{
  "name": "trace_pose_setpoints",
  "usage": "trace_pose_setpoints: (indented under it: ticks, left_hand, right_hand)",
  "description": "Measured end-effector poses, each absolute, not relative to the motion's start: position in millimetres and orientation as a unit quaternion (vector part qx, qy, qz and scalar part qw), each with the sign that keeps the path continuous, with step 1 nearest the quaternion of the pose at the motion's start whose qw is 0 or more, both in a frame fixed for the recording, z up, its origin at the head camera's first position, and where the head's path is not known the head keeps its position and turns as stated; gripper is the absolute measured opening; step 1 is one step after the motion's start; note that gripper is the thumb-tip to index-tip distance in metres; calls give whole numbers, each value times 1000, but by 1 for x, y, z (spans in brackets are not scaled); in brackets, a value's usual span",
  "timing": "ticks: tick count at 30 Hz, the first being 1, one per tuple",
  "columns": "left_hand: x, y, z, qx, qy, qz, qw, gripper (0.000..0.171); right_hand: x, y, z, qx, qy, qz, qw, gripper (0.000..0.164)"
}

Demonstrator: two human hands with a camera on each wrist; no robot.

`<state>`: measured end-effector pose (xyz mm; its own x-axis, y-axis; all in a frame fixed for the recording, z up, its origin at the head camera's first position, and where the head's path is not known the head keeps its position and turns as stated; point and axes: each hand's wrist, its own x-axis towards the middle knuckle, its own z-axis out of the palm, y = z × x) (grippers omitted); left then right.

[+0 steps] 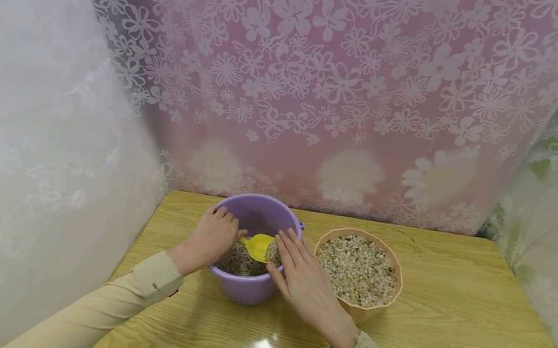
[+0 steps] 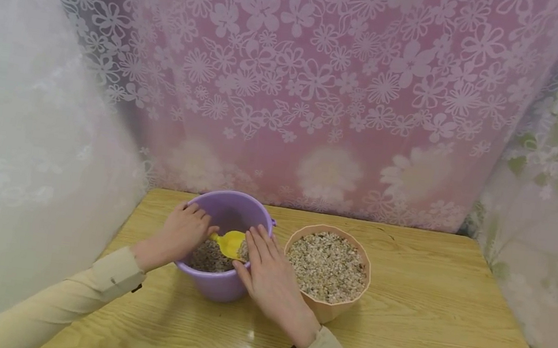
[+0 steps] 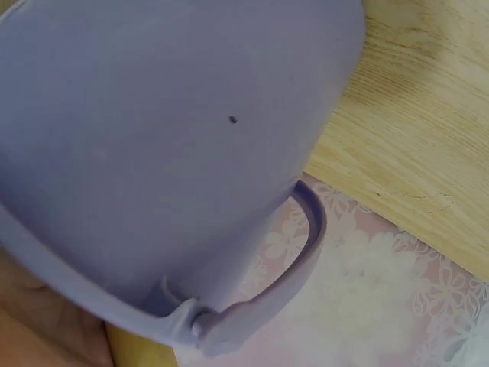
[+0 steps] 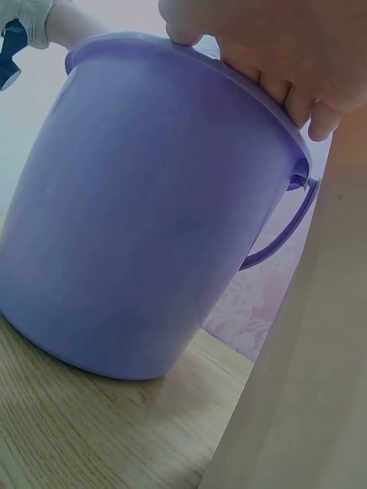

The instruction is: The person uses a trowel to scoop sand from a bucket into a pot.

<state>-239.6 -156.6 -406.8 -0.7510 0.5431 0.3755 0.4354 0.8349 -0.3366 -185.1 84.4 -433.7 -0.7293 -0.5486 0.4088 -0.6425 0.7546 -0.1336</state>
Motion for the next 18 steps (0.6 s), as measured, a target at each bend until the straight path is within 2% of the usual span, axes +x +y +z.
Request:
trace_pose_setpoints:
  ticks: [8, 18]
  left_hand:
    - [-234, -165, -398, -219, -946, 109, 215, 40]
    - [-225, -189, -386, -196, -935, 111, 274, 46]
  right_hand:
    - [-185, 84, -435, 325, -917, 140, 183, 62]
    - [-185, 83, -436, 318, -919, 144, 182, 63]
